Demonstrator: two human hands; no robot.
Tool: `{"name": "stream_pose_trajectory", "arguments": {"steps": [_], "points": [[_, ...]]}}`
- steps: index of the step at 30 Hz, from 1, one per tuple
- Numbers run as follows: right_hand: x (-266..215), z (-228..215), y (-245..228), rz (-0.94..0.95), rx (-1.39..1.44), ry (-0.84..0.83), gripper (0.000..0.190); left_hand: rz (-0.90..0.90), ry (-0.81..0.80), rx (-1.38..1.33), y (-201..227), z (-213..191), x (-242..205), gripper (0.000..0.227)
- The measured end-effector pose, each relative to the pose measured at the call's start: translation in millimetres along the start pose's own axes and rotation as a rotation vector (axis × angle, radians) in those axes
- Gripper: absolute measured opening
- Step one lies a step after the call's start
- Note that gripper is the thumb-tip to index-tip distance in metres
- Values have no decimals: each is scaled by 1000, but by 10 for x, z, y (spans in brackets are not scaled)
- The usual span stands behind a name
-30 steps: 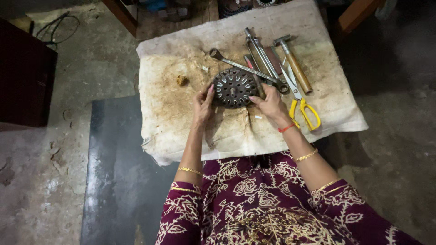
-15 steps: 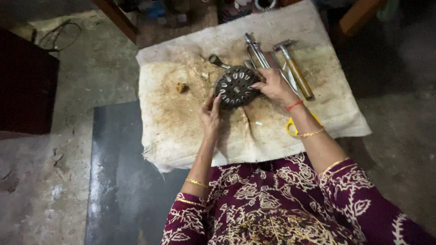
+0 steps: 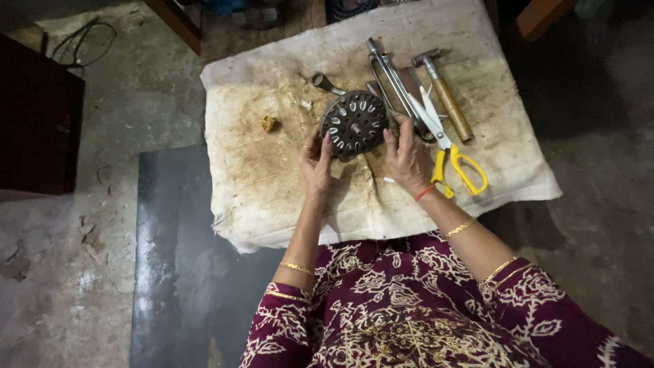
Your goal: The person inserts small white rectangular pieces into the slots of a circular metal object with multiple openings. They handle the pieces one at a time, placing them into the slots and adjusting the object's position as needed.
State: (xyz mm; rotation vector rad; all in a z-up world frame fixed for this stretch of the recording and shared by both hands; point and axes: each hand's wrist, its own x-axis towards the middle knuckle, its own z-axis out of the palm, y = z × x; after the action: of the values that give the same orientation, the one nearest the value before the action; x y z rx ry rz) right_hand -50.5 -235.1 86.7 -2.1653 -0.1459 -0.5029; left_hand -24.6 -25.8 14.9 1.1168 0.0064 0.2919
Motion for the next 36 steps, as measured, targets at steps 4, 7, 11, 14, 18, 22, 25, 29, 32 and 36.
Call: {"name": "stream_pose_trajectory", "arguments": {"steps": [4, 7, 11, 14, 18, 22, 25, 29, 32, 36], "points": [[34, 114, 83, -1, 75, 92, 31, 43, -30, 53, 123, 77, 96, 41], [44, 140, 159, -58, 96, 124, 30, 7, -28, 95, 173, 149, 117, 34], [43, 135, 132, -83, 117, 102, 26, -51, -12, 66, 307, 256, 147, 26], [41, 93, 92, -29, 110, 75, 27, -233, 148, 339, 450, 274, 143, 31], [40, 56, 55, -37, 108, 98, 27, -55, -14, 289, 567, 328, 156, 19], [40, 66, 63, -21, 129, 96, 26, -62, 26, 344, 581, 366, 159, 17], [41, 95, 97, -16, 119, 112, 25, -76, 48, 449, 574, 346, 147, 19], [33, 107, 123, -16, 97, 117, 27, -48, 25, 385, 538, 322, 142, 19], [27, 111, 121, -41, 96, 123, 25, -25, 21, 353, 455, 283, 170, 18], [28, 116, 131, -64, 127, 104, 23, -17, 20, 320, 310, 199, 211, 18]]}}
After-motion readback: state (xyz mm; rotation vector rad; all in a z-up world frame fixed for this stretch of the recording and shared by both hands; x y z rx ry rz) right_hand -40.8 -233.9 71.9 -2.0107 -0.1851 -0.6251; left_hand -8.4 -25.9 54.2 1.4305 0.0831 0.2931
